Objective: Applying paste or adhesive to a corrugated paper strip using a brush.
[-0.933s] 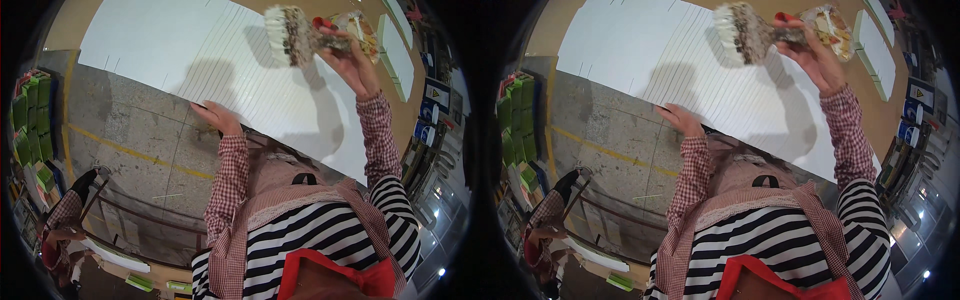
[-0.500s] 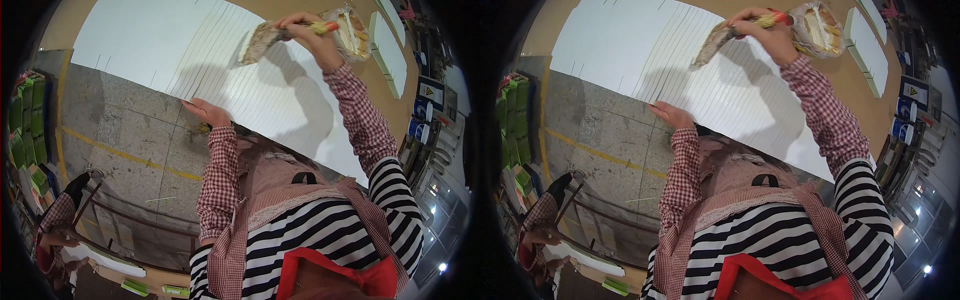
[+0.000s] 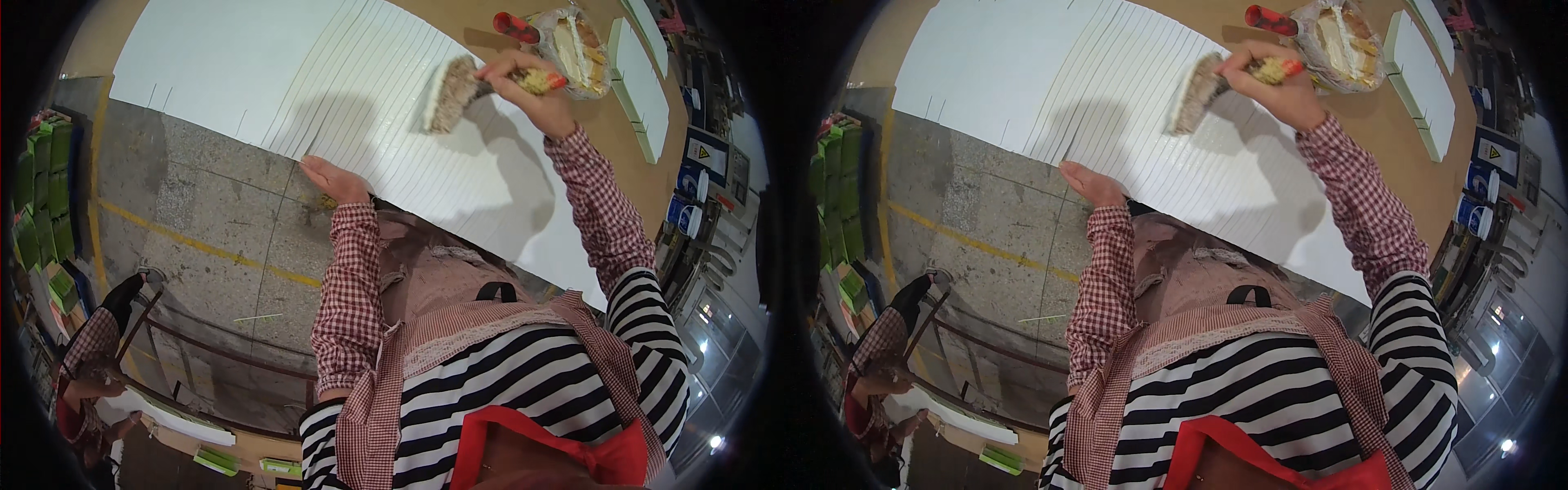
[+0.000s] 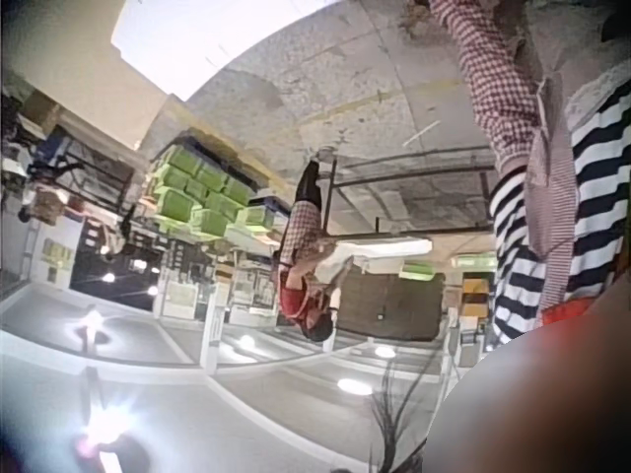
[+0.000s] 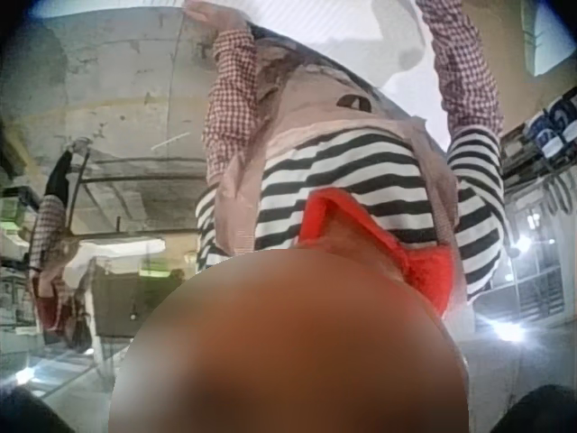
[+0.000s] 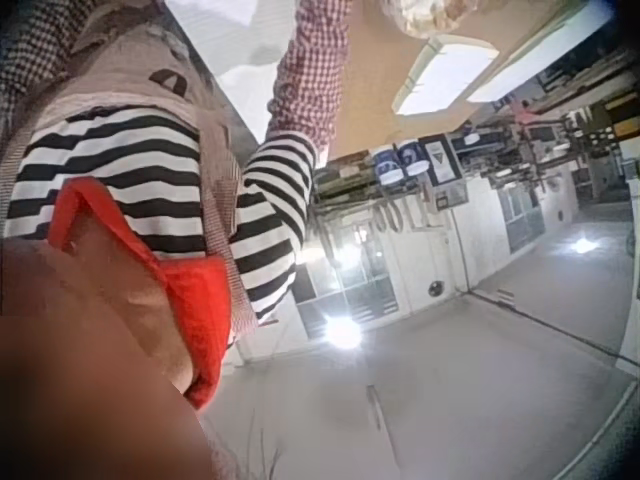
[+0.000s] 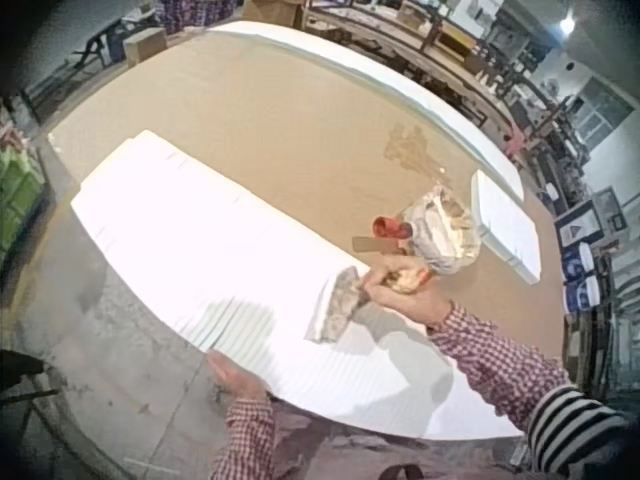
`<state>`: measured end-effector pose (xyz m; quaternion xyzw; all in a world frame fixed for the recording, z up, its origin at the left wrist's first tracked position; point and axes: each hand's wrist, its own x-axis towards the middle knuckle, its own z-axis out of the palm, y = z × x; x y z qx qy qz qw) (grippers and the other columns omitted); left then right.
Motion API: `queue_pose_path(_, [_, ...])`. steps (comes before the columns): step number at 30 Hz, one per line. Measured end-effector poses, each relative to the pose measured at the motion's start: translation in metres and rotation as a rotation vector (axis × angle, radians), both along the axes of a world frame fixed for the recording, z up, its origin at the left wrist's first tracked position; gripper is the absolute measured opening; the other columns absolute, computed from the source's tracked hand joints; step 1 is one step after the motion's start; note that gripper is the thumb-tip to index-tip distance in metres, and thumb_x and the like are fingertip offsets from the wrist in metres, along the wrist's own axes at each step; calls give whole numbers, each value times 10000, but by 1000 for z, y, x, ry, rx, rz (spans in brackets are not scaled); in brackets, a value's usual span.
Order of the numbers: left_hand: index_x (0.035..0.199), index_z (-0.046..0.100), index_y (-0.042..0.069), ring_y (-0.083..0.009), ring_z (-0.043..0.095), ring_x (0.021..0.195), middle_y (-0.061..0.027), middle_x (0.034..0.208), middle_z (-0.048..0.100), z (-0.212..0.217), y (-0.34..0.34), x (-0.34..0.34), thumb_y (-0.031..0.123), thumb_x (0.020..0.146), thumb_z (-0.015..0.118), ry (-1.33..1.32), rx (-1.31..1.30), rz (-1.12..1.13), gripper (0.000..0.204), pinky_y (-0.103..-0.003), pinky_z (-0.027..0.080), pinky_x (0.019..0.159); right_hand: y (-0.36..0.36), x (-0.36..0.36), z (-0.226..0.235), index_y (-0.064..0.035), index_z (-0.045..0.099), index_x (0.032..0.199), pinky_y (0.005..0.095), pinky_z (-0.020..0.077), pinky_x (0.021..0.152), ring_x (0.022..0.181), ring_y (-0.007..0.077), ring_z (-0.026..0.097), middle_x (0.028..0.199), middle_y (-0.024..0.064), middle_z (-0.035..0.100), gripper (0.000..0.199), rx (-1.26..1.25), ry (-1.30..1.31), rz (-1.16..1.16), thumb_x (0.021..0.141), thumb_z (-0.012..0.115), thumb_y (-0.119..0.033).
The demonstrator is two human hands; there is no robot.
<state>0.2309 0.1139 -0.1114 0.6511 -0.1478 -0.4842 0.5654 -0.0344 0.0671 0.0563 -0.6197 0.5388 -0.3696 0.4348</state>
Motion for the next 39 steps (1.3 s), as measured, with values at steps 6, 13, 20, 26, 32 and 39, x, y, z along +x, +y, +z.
queue_pose_path(6, [1466, 84, -52, -313, 181, 1415, -234, 1533, 109, 9, -2, -7, 462, 1013, 273, 9, 48, -72, 710, -373, 199, 1164, -4, -12, -18, -2, 598, 867, 295, 474, 855, 945, 165, 611, 971, 102, 670, 69, 15, 129, 5, 862, 610, -70])
queue_pose_path(13, [1465, 98, -14, -306, 249, 1377, -217, 1508, 185, 11, 9, -1, 519, 1002, 218, 67, 7, -19, 717, -386, 239, 1149, 24, -27, -3, -15, 604, 800, 245, 485, 774, 875, 101, 598, 931, 68, 678, 107, 61, 37, -32, 858, 643, -95])
queue_pose_path(20, [1448, 155, -38, -306, 355, 1314, -227, 1477, 246, 13, 51, -37, 504, 1012, 213, 81, 6, -90, 698, -369, 319, 1093, 32, -34, -21, -7, 616, 827, 247, 489, 790, 880, 110, 603, 926, 71, 676, 88, 94, -27, -93, 864, 629, -86])
queue_pose_path(26, [1411, 233, -104, -309, 376, 1301, -263, 1450, 289, -3, 51, -38, 443, 1029, 227, -87, 36, -29, 667, -352, 319, 1090, 56, -47, -1, -10, 625, 827, 250, 485, 793, 871, 96, 597, 924, 67, 678, 82, 59, 62, -82, 855, 633, -87])
queue_pose_path(32, [1409, 226, -120, -319, 376, 1307, -274, 1448, 292, -15, 51, -38, 414, 1033, 248, -103, -4, -19, 653, -351, 315, 1094, 48, -42, -19, -4, 627, 848, 240, 484, 760, 835, 100, 599, 911, 63, 683, 93, 74, -54, -151, 850, 646, -95])
queue_pose_path(39, [1405, 229, -127, -323, 356, 1334, -267, 1456, 297, -8, 48, -35, 373, 1037, 255, -22, -28, -6, 622, -350, 297, 1108, 87, -65, 0, -16, 630, 861, 248, 486, 741, 795, 100, 591, 883, 47, 663, 93, 154, -9, -115, 861, 640, -109])
